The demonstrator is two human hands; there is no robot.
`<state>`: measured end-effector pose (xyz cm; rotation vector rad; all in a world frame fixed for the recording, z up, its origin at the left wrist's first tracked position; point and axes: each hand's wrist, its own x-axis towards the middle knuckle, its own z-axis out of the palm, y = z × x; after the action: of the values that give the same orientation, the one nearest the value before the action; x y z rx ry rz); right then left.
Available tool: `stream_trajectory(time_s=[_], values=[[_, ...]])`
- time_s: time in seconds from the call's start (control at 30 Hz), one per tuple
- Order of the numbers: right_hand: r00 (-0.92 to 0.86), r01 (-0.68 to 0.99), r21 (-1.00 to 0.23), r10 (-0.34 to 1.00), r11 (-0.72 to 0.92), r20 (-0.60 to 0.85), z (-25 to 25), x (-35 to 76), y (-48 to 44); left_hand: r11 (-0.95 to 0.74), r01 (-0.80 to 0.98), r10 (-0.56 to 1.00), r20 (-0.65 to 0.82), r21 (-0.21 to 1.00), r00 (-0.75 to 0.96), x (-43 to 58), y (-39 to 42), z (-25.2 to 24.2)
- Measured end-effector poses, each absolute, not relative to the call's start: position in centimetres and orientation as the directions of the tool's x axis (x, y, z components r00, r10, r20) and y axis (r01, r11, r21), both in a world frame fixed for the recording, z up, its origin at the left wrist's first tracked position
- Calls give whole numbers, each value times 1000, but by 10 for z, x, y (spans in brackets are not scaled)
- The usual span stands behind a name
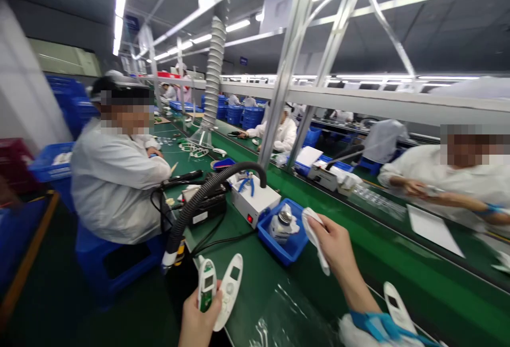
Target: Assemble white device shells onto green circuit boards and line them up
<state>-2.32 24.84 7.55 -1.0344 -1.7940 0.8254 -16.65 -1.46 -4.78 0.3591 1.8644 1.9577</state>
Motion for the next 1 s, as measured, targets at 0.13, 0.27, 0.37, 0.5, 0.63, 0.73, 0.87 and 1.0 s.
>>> stream_trajectory(time_s=[0.13, 0.27, 0.37, 0.5, 0.63, 0.73, 0.87, 1.0], values=[[-388, 345, -767, 826, 541, 409, 72, -26, 244, -8, -167, 477, -143, 986, -867, -165, -22, -36], [-555, 372, -557, 659, 742, 507, 66, -36, 239, 30, -156, 531, -148, 987, -834, -162, -30, -22], [-636, 454, -373, 587, 809, 501, 60, -46, 236, 70, -60, 601, -90, 996, -794, -158, -37, -16], [-693, 539, -236, 585, 808, 422, 61, -44, 224, 118, 44, 645, -43, 992, -763, -151, -47, -15], [-736, 405, -325, 516, 855, 439, 64, -22, 178, 167, 117, 695, -33, 979, -718, -147, -59, -15], [-793, 317, -401, 472, 859, 385, 52, -3, 128, 215, 182, 717, -28, 959, -696, -147, -66, -11], [-820, 269, -540, 484, 797, 305, 28, 12, 74, 250, 35, 715, -160, 968, -680, -146, -68, -5], [-792, 213, -654, 520, 726, 319, 24, 17, 49, 260, -386, 717, -444, 885, -537, -142, -66, 2]])
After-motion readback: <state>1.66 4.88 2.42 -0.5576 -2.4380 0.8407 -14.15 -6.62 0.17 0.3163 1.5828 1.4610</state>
